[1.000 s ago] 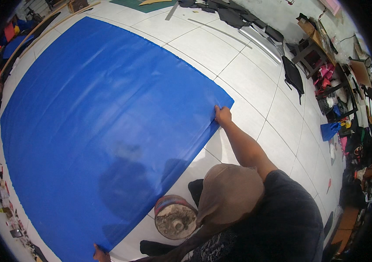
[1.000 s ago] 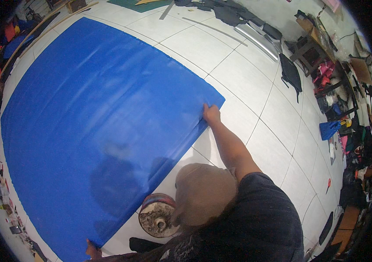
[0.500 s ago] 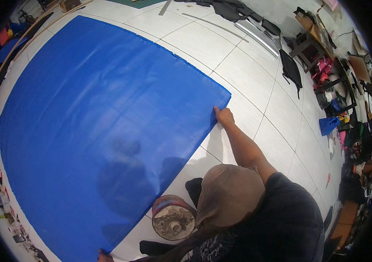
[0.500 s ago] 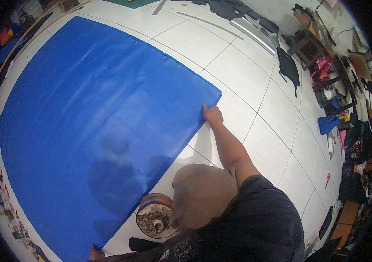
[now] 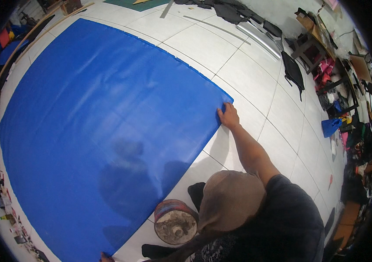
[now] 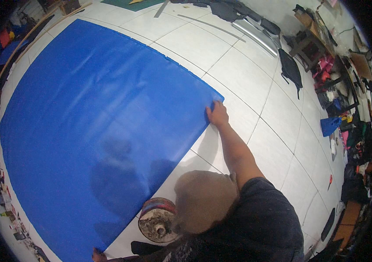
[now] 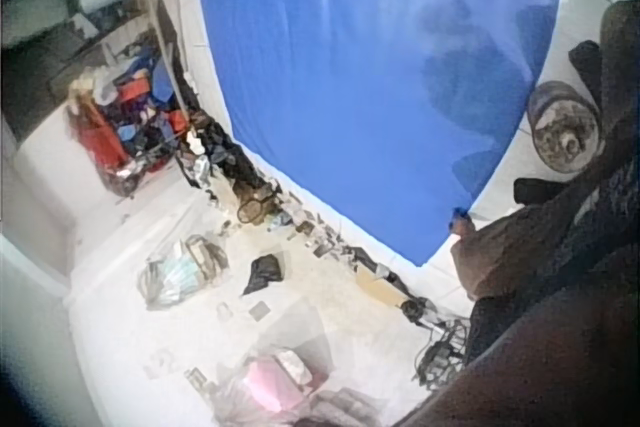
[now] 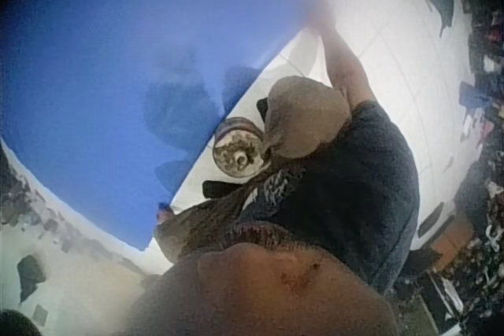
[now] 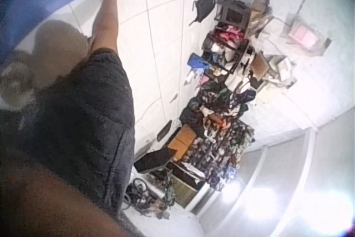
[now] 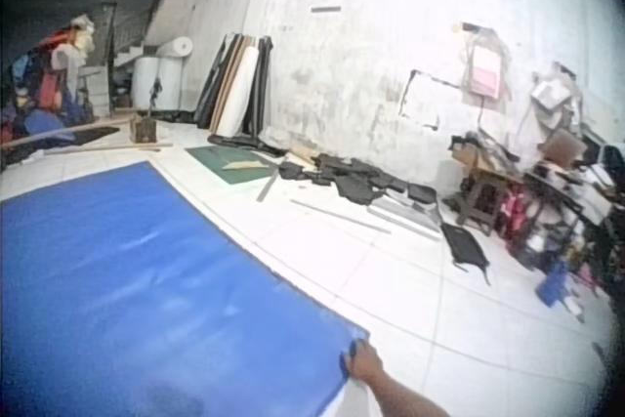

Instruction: The person folds a large blue tarp on the floor of a cluttered workshop. They smooth the tarp, fold it in half, and then fold it again into a smaller rectangle. The person also picks up a wooden stick and places it on the tarp.

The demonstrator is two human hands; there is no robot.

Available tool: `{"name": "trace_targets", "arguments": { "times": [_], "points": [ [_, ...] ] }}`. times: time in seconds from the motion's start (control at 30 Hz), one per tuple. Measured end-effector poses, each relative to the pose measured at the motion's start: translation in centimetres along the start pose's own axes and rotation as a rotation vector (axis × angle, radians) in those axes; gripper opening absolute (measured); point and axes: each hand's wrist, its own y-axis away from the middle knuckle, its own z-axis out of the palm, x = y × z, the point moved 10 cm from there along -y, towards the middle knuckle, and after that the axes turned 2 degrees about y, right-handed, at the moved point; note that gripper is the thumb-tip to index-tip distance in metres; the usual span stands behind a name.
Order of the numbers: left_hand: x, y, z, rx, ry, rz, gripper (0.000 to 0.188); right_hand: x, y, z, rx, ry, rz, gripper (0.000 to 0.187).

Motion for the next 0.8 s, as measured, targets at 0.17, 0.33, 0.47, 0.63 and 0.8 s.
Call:
{"name": "trace_targets", "arguments": {
  "times": [0.17,0.33,0.47,0.63,0.8],
  "points": [
    [0.9,1.0,1.0,0.017,0.006,-0.019,0.039,0.6,-1.1,-0.2,-0.129,0.129,0.017,0.077],
    [1.0,0.9,1.0,0.001,0.073,-0.008,0.038,2.5,-3.2,1.2,-0.259,0.121,0.02,0.087],
    [-0.7,0.4,-1.3,-0.011,0.165,0.019,0.04,0.4,-2.5,1.0,-0.331,0.2,0.057,0.084],
    [-2.4,2.1,-2.5,0.227,0.462,0.19,0.042,-11.1,5.9,-2.3,0.136,0.171,-0.415,0.068],
    [-6.8,-2.8,-3.7,0.064,0.858,0.052,0.031,-21.9,20.0,0.3,-0.251,0.113,-0.737,0.066]
  ]
}}
